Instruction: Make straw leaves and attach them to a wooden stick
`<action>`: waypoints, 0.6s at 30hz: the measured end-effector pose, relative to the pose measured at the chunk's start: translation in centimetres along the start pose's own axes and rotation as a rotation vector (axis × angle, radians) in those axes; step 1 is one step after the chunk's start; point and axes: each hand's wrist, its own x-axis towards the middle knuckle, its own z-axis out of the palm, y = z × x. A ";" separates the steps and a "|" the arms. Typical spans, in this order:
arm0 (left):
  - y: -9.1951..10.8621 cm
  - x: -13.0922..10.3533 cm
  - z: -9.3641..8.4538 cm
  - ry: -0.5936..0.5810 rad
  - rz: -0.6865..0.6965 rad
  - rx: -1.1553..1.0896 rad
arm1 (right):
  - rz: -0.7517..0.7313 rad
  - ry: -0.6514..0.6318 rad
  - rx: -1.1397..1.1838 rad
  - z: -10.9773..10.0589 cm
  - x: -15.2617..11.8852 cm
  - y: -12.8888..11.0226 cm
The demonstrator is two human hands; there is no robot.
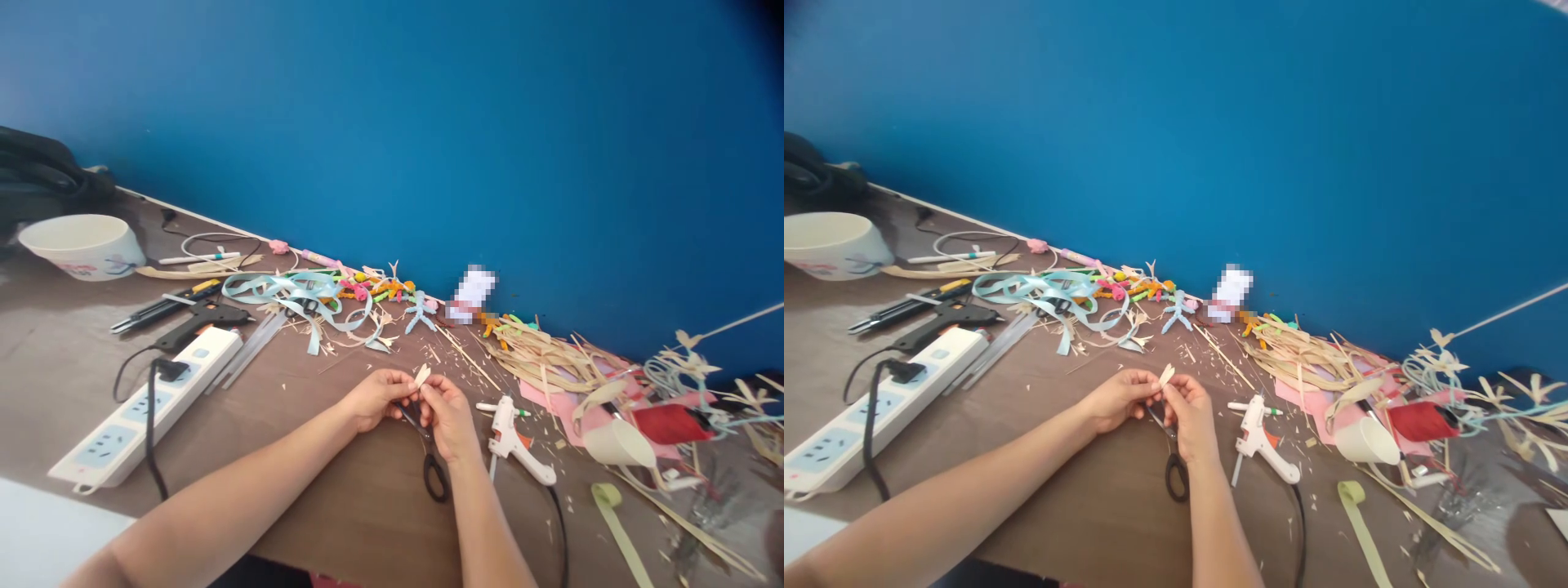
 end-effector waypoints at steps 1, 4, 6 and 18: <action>0.0 0.0 0.0 -0.003 0.001 0.003 | -0.004 0.010 -0.008 0.0 0.0 0.0; -0.1 -0.1 0.1 0.008 0.023 0.010 | -0.036 0.046 -0.042 0.1 0.0 0.1; -0.1 -0.1 0.2 0.036 0.044 0.012 | -0.046 0.065 -0.050 0.0 0.1 0.2; -0.3 0.1 0.6 0.157 0.090 0.021 | -0.058 0.116 -0.061 0.0 0.2 0.5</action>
